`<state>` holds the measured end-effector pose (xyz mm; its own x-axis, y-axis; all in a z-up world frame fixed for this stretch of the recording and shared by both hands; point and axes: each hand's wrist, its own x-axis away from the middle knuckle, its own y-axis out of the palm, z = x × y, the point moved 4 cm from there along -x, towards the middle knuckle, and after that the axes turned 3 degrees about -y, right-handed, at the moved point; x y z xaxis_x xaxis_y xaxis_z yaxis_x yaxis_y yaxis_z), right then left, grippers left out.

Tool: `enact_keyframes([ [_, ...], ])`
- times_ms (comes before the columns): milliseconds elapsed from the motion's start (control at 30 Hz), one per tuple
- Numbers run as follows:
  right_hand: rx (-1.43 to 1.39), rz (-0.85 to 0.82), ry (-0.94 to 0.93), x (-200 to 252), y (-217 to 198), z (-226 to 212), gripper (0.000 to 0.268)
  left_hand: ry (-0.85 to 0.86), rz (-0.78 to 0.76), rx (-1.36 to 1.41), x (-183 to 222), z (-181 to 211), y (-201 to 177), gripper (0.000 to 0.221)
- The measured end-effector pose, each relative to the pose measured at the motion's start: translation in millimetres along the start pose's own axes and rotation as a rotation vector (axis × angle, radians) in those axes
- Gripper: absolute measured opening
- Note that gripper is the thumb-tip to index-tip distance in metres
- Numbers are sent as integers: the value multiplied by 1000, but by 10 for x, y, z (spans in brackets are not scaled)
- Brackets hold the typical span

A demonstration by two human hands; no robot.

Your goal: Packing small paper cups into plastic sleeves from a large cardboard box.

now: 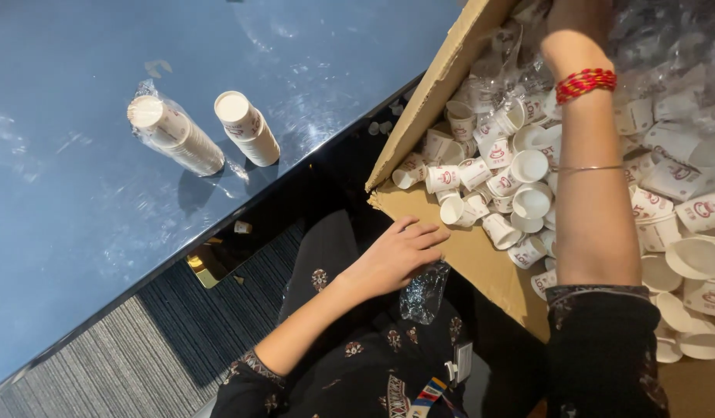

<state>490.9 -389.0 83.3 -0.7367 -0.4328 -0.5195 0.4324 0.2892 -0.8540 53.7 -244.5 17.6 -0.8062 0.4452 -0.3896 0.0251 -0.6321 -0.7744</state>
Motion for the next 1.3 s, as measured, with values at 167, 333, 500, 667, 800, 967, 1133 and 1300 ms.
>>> enact_keyframes([
  [167,27,-107,-176,496,-576,-269,14,6,-18,140,-32,44,-57,24],
  [333,116,274,-426,941,-1796,-1299,23,-31,-5,343,-11,124,-397,21],
  [500,-783,-190,-407,1191,-2581,-2397,22,-212,227,556,192,98,-989,17],
  [667,-1150,-628,-647,1524,-2246,-2965,30,-384,425,695,390,-6,-1399,25],
  [800,-1248,-742,-659,1535,-2000,-3209,26,-506,529,834,579,-1,-1570,28],
  [967,-1319,-915,-584,1526,-1444,-3323,16,-550,795,523,888,-147,-1699,27],
  [1133,-1674,-1091,-239,1354,-978,-3571,14,-593,991,853,910,-575,-1865,20],
  [1300,-2071,-732,-440,1055,-1294,-3893,42,-607,1206,408,801,-793,-2301,9],
])
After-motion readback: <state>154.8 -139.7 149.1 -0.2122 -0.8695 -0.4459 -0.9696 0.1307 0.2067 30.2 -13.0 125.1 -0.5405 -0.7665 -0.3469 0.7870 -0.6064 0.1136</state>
